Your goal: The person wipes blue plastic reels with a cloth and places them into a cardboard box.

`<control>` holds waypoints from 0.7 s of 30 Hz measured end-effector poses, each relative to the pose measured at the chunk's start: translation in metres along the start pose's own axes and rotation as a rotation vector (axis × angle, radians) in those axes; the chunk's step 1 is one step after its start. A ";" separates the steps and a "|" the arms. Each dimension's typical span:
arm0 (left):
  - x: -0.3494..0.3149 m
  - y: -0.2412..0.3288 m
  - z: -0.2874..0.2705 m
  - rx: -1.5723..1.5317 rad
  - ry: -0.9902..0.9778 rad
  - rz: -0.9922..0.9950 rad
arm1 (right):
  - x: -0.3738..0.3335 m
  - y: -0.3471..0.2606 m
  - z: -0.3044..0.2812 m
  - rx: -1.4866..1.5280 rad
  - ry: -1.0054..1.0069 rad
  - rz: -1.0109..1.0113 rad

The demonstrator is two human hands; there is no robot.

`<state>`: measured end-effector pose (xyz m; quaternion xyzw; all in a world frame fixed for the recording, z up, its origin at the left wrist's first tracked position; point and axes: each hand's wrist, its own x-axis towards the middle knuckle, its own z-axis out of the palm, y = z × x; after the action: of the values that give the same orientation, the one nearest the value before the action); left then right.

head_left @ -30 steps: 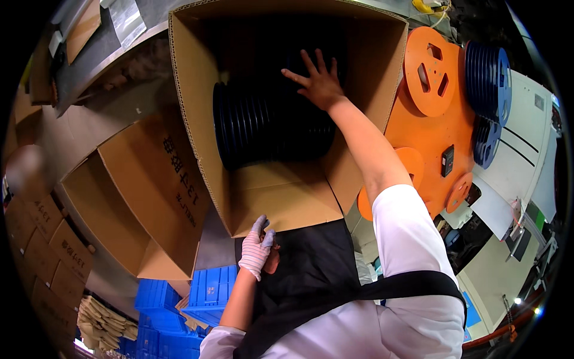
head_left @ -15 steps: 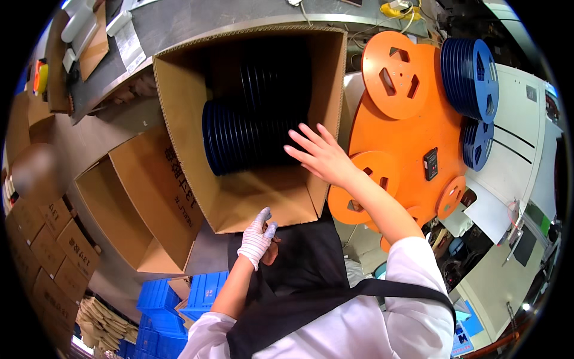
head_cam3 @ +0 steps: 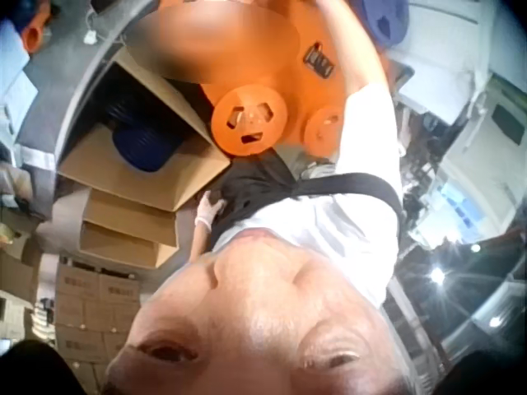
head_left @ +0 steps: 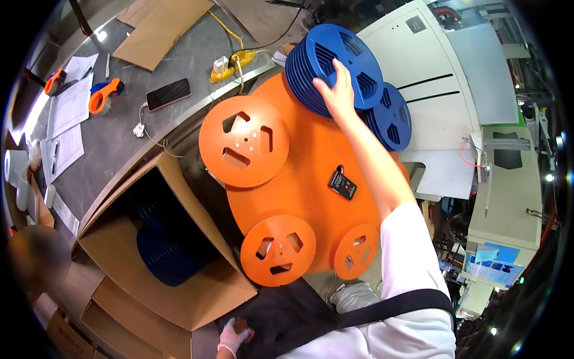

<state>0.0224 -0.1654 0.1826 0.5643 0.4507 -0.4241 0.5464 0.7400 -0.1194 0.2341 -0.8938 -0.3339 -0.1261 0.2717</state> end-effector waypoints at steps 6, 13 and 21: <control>-0.014 0.019 0.012 0.039 0.001 0.033 | 0.076 -0.001 0.050 0.364 -0.606 0.755; -0.022 0.027 0.029 -0.025 0.029 -0.051 | 0.063 0.040 0.100 -0.048 -0.947 0.645; -0.022 0.013 0.058 -0.203 0.113 -0.003 | 0.039 0.035 0.143 -0.461 -0.682 0.540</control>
<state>0.0306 -0.2247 0.2045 0.5284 0.5221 -0.3446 0.5740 0.7989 -0.0390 0.1185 -0.9756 -0.1238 0.1781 -0.0351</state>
